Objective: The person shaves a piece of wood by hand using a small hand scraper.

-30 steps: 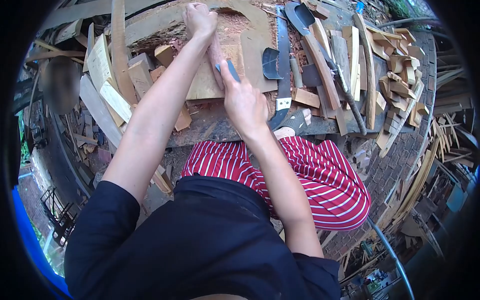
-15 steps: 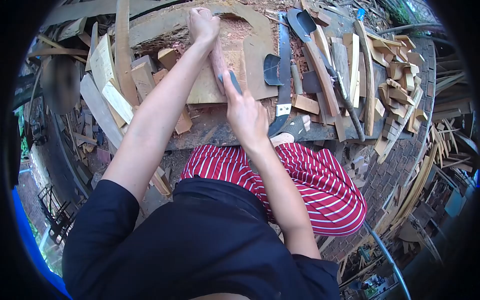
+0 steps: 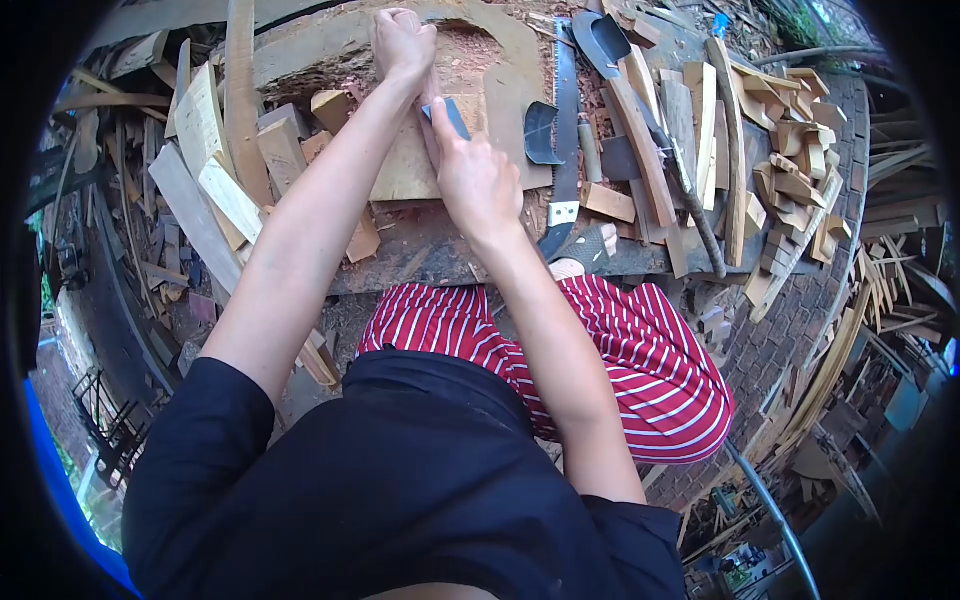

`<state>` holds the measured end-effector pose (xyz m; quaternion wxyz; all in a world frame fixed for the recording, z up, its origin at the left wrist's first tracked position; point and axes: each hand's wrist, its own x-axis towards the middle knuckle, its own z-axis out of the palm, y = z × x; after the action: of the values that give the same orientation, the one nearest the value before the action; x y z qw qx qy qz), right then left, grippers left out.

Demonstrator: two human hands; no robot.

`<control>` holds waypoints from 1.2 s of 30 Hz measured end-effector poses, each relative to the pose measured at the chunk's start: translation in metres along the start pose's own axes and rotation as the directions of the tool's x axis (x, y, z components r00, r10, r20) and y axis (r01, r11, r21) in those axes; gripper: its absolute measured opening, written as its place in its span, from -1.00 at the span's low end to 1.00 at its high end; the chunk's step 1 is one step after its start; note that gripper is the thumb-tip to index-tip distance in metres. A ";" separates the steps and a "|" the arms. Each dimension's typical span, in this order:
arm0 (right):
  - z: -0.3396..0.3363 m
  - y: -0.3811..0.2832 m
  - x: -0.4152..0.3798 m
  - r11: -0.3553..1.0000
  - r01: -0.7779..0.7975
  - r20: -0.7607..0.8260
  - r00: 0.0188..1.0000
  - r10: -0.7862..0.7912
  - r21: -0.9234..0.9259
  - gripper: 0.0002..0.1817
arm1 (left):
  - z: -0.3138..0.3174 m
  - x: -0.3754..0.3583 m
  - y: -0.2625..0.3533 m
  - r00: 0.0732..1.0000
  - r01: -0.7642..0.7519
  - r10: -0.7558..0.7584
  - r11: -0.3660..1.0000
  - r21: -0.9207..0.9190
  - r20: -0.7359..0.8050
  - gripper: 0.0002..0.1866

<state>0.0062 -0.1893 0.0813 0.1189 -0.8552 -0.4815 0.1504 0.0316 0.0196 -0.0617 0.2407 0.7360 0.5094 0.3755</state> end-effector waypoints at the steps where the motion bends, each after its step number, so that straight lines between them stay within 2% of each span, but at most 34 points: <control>1: -0.002 -0.001 -0.002 0.998 0.025 0.022 0.999 -0.024 -0.063 -0.35 | -0.001 0.003 -0.002 0.999 0.041 -0.041 0.998 -0.054 0.004 -0.80; 5: -0.009 0.003 -0.037 0.995 0.039 0.077 0.997 -0.032 -0.094 -0.34 | -0.004 0.002 -0.001 1.000 0.000 0.000 1.000 -0.002 -0.023 -0.80; 8: -0.011 0.005 -0.041 0.999 -0.008 0.095 0.995 0.012 -0.039 -0.45 | -0.005 -0.003 0.003 0.999 -0.035 0.036 0.999 0.020 -0.002 -0.80; 10: -0.013 0.003 -0.027 0.997 -0.014 0.106 0.994 0.022 -0.074 -0.44 | -0.011 -0.001 0.012 0.995 0.094 -0.095 0.994 -0.051 -0.027 -0.70; 11: -0.010 0.002 -0.028 0.997 -0.013 0.106 0.994 0.021 -0.076 -0.44 | -0.016 -0.002 0.015 0.995 0.094 -0.096 0.994 -0.054 -0.028 -0.70; 13: -0.003 0.002 -0.031 0.998 -0.052 0.052 0.997 0.053 -0.030 -0.45 | -0.036 0.000 0.038 0.914 0.384 -0.386 0.922 0.043 0.127 -0.48; 14: -0.002 0.001 -0.031 0.998 -0.051 0.041 0.998 0.053 -0.031 -0.45 | -0.039 0.002 0.037 0.917 0.377 -0.378 0.926 0.036 0.124 -0.48; 16: -0.002 -0.002 -0.031 0.998 -0.059 0.058 0.997 0.059 -0.012 -0.46 | -0.052 0.001 0.036 0.920 0.359 -0.306 0.910 -0.209 0.244 -0.47; 17: -0.003 -0.002 -0.030 0.997 -0.073 0.055 0.996 0.073 -0.010 -0.46 | -0.057 -0.006 0.037 0.818 0.570 -0.344 0.593 -0.568 0.462 -0.45; 21: -0.003 0.006 -0.039 0.995 -0.092 0.065 0.994 0.089 0.035 -0.47 | -0.055 -0.011 0.035 0.845 0.523 -0.313 0.648 -0.553 0.433 -0.45; 26: 0.001 0.015 -0.054 0.978 -0.089 0.044 0.996 0.082 0.190 -0.47 | -0.033 -0.011 0.017 0.892 0.433 -0.261 0.730 -0.529 0.370 -0.43; 29: -0.003 0.018 -0.017 0.972 -0.072 0.043 0.997 0.064 0.226 -0.47 | -0.028 -0.016 0.020 0.906 0.404 -0.235 0.723 -0.560 0.351 -0.46; 32: 0.001 0.024 -0.030 0.981 -0.022 -0.014 1.000 0.026 0.191 -0.51 | -0.023 -0.016 0.024 0.932 0.349 -0.193 0.705 -0.617 0.307 -0.50; 33: -0.002 0.019 -0.040 0.979 -0.080 0.046 0.996 0.072 0.185 -0.54 | -0.022 -0.008 0.024 0.945 0.318 -0.176 0.700 -0.640 0.277 -0.51; 34: -0.001 0.016 -0.037 0.979 -0.070 0.047 0.997 0.062 0.192 -0.54 | -0.025 -0.003 0.020 0.954 0.291 -0.165 0.698 -0.654 0.248 -0.52; 36: 0.001 0.013 -0.043 0.968 -0.060 -0.009 0.998 0.064 0.243 -0.55 | -0.025 -0.010 0.013 0.963 0.263 -0.150 0.689 -0.675 0.222 -0.54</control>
<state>-0.0053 -0.2322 0.0820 0.2219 -0.8502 -0.4315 0.2045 0.0167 0.0044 -0.0401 0.5788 0.5540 0.3896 0.4542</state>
